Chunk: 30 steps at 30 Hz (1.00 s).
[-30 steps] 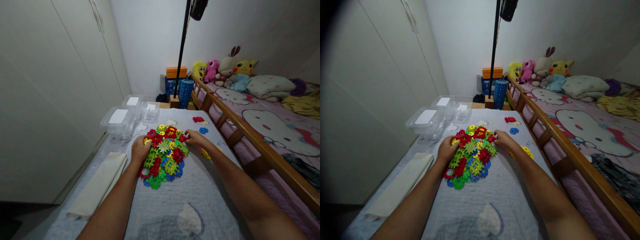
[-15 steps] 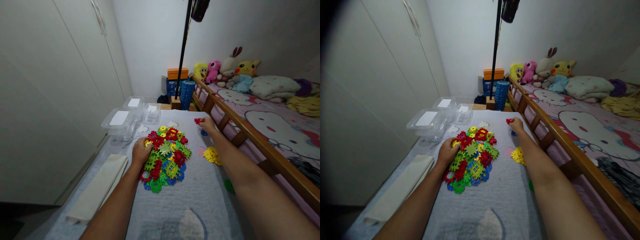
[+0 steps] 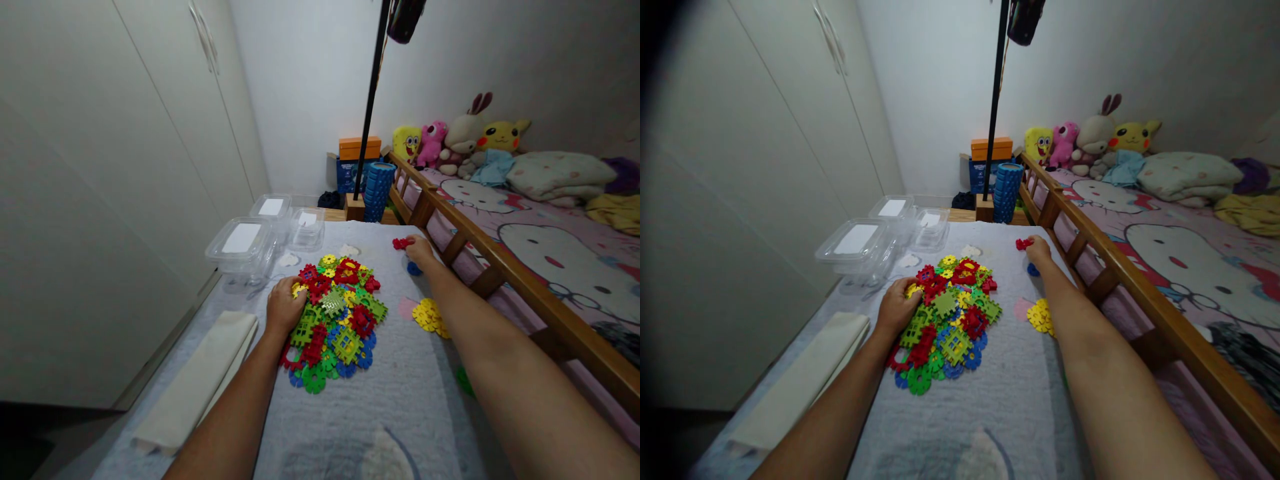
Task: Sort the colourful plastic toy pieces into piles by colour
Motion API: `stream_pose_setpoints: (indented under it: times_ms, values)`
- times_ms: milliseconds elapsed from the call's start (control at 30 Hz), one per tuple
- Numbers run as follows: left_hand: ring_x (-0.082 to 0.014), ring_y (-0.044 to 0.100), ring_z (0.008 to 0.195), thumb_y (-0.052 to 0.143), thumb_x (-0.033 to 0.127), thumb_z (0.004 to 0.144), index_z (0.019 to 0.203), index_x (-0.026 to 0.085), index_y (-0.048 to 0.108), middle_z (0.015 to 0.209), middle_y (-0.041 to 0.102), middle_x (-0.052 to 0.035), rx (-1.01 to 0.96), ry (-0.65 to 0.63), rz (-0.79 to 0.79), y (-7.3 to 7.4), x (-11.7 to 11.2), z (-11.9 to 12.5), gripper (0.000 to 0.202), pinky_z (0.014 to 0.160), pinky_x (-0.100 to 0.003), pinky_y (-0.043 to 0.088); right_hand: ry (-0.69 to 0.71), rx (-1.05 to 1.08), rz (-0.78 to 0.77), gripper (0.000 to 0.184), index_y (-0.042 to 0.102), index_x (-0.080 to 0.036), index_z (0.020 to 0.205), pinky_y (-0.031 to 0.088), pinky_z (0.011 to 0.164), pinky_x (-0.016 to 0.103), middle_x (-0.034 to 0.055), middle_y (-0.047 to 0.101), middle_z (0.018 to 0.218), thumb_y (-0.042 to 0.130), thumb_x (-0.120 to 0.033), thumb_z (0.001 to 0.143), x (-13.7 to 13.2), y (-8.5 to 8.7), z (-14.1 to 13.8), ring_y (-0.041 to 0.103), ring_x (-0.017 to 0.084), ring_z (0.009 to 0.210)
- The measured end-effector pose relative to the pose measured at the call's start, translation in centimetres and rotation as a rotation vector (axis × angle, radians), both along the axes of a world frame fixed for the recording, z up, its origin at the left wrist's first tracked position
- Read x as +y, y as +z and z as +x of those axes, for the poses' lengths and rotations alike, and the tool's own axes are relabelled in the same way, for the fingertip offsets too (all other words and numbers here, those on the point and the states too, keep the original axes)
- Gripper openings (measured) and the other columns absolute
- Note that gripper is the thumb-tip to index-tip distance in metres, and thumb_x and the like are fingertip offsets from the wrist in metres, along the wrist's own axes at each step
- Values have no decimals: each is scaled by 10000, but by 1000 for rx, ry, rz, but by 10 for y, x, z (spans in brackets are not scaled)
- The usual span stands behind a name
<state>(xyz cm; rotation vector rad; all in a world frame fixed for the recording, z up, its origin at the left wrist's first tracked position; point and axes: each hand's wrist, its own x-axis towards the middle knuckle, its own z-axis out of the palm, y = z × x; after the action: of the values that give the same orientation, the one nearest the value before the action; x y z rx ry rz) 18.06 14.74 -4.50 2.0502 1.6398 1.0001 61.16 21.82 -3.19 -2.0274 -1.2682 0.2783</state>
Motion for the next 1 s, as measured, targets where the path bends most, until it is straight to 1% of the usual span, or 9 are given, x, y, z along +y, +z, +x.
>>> stream_pose_setpoints:
  times_ms: [200, 300, 367, 433, 533, 633, 700, 800, 1000]
  values:
    - [-273, 630, 1082, 546, 292, 820, 1058, 185, 676, 1125, 701, -102, -5, -6, -9, -1, 1, 0, 292, 1003, -421, 468, -91, 72, 94, 352, 659, -158, 977, 520, 766, 266, 73, 720, 956, 512, -137, 659, -9, 8, -6, 671, 203, 931]
    - [-274, 630, 1080, 549, 296, 820, 1061, 186, 678, 1123, 702, -101, -5, -8, -8, -2, 2, 0, 295, 999, -417, 468, -101, 191, 164, 271, 644, -178, 912, 529, 695, 259, 56, 713, 890, 544, -147, 662, -23, 20, -25, 667, 188, 840]
    - [-270, 631, 1076, 549, 295, 819, 1056, 193, 679, 1120, 703, -96, -9, -4, -4, -3, 2, 0, 289, 992, -410, 471, -44, 337, 200, 240, 625, -186, 896, 518, 622, 238, 43, 703, 869, 569, -150, 666, -37, 28, -45, 656, 162, 761]
    - [-265, 633, 1071, 552, 290, 816, 1049, 200, 678, 1113, 704, -89, -15, 2, 2, -3, 2, 0, 280, 989, -404, 473, 92, 431, 155, 224, 619, -182, 910, 487, 563, 214, 34, 693, 854, 581, -160, 690, -53, 35, -67, 644, 136, 689]
    - [-262, 632, 1068, 555, 286, 812, 1043, 204, 676, 1108, 704, -85, -15, 3, 4, -4, 2, 0, 274, 993, -404, 471, 321, 332, -11, 140, 645, -173, 861, 451, 558, 215, 26, 681, 791, 619, -193, 725, -76, 39, -97, 618, 132, 655]
    - [-263, 630, 1074, 555, 285, 812, 1042, 207, 676, 1118, 704, -84, -12, 3, 0, -4, 2, 0, 272, 999, -406, 466, 437, 105, -121, 98, 669, -174, 786, 452, 649, 236, 31, 691, 804, 650, -155, 691, -92, 37, -116, 608, 153, 731]
    - [-264, 631, 1075, 553, 285, 812, 1044, 204, 675, 1120, 703, -88, -14, 2, 0, -4, 2, 0, 274, 999, -406, 466, 454, 25, -160, 173, 687, -179, 794, 448, 690, 244, 36, 703, 853, 635, -93, 653, -98, 33, -122, 609, 166, 780]
    - [-266, 630, 1077, 554, 289, 815, 1051, 195, 672, 1124, 700, -95, -16, -1, 3, -3, 2, 0, 281, 1000, -407, 465, 485, 24, -191, 265, 694, -184, 789, 432, 692, 239, 32, 706, 857, 566, -23, 621, -102, 27, -127, 611, 170, 794]
    - [-265, 630, 1068, 552, 289, 813, 1050, 199, 670, 1114, 698, -91, -17, -3, 5, -3, 2, 0, 279, 995, -410, 468, 435, 129, -109, 175, 650, -187, 767, 412, 644, 225, 4, 672, 764, 572, -76, 657, -103, 18, -126, 596, 155, 736]
